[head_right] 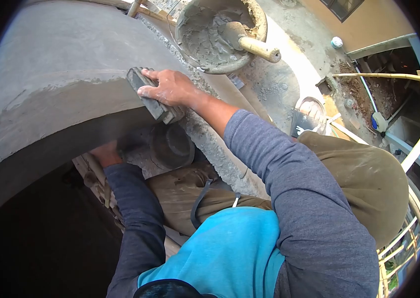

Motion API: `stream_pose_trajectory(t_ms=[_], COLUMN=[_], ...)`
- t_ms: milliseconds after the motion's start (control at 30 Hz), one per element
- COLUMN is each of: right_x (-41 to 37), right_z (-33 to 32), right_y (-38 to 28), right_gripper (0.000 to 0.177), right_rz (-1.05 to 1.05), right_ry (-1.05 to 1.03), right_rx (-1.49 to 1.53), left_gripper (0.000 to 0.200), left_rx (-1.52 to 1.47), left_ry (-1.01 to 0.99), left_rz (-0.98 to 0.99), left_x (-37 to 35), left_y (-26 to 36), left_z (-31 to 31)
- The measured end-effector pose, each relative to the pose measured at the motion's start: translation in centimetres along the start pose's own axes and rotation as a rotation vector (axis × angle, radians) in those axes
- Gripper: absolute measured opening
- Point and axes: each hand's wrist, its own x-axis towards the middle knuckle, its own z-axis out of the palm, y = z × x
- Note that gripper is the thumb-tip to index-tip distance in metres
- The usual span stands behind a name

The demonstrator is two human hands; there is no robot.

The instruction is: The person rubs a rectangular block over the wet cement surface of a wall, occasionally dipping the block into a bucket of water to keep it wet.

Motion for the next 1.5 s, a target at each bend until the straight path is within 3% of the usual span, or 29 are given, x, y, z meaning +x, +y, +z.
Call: stream_pose_trajectory(t_ms=[67, 100, 167, 300, 400, 467, 600, 700, 767, 800, 867, 900, 967, 1000, 1067, 1100, 1233, 1300, 1333, 1400, 1500], right_x=[0.2, 0.3, 0.6, 0.3, 0.4, 0.6, 0.8, 0.7, 1.1, 0.9, 0.8, 0.6, 0.2, 0.0, -0.1, 0.3, 1.4, 0.6, 0.1, -0.6, -1.7], right_z=[-0.1, -0.1, 0.1, 0.1, -0.1, 0.3, -0.4, -0.3, -0.1, -0.1, 0.1, 0.0, -0.3, -0.4, -0.5, -0.5, 0.3, -0.1, -0.3, -1.3, -1.6], right_y=[-6.7, -9.8, -14.6, -15.9, -8.3, -2.1, 5.9, 8.1, 2.6, -1.3, -9.4, -12.9, -17.1, -18.2, -17.4, -14.9, 0.8, 6.6, 9.4, 10.9, 9.5], right_gripper=[0.074, 0.074, 0.074, 0.076, 0.078, 0.081, 0.082, 0.081, 0.080, 0.080, 0.075, 0.074, 0.074, 0.074, 0.075, 0.076, 0.079, 0.081, 0.080, 0.080, 0.074], right_rz=[-0.167, -0.277, -0.463, -0.432, -0.144, -0.014, 0.083, 0.237, 0.146, 0.080, -0.179, -0.274, -0.367, -0.357, -0.336, -0.284, 0.031, 0.140, 0.183, 0.228, 0.360], right_ry=[0.018, 0.040, 0.073, 0.062, 0.007, 0.018, 0.007, -0.013, 0.041, 0.090, 0.120, 0.105, 0.094, 0.049, -0.007, -0.014, -0.009, -0.019, -0.057, -0.090, -0.078], right_rx=[0.041, 0.066, 0.003, -0.062, -0.066, -0.035, -0.121, -0.230, -0.118, -0.009, 0.039, 0.023, -0.003, -0.051, -0.100, -0.097, -0.019, -0.130, -0.143, -0.157, -0.143], left_gripper=[0.072, 0.072, 0.072, 0.073, 0.075, 0.077, 0.078, 0.077, 0.078, 0.078, 0.078, 0.078, 0.068, 0.068, 0.077, 0.076, 0.076, 0.076, 0.076, 0.077, 0.076], left_rx=[1.075, 1.074, 0.749, 0.606, 0.844, -0.007, 0.015, 0.095, 0.433, 0.442, -0.731, -0.734, 0.009, 0.000, 0.470, 0.696, 0.481, 0.088, 0.087, 0.004, -0.023], left_ry=[0.490, 0.494, 0.624, 0.627, 0.569, 0.026, 0.095, 0.119, 0.553, 0.564, 0.914, 0.911, -0.042, -0.042, 0.503, 0.587, 0.513, 0.280, 0.275, 0.095, 0.053], left_rz=[0.135, 0.136, 0.250, 0.276, 0.200, 0.055, 0.063, 0.085, 0.225, 0.235, 0.170, 0.166, 0.150, 0.150, 0.223, 0.212, 0.210, 0.131, 0.123, 0.052, 0.038], left_x=[0.4, 1.1, 2.6, 2.2, 0.3, -0.1, 0.2, 0.7, 1.3, 1.7, 2.7, 2.5, 1.9, 2.1, 2.2, 1.9, 0.2, 0.0, 0.1, 0.3, 0.2], left_y=[-0.9, -2.0, -3.9, -3.9, -1.6, -0.4, -0.6, -1.2, -2.2, -1.1, 0.6, -0.1, -2.5, -2.8, -3.2, -3.3, -1.5, -1.2, -0.9, -0.6, -0.6], left_z=[1.1, 3.6, 9.8, 9.1, 2.4, -0.5, -0.4, 1.2, 4.3, 4.7, 4.8, 5.3, 6.5, 7.0, 8.0, 7.4, 0.8, -0.6, -0.4, 0.1, -0.1])
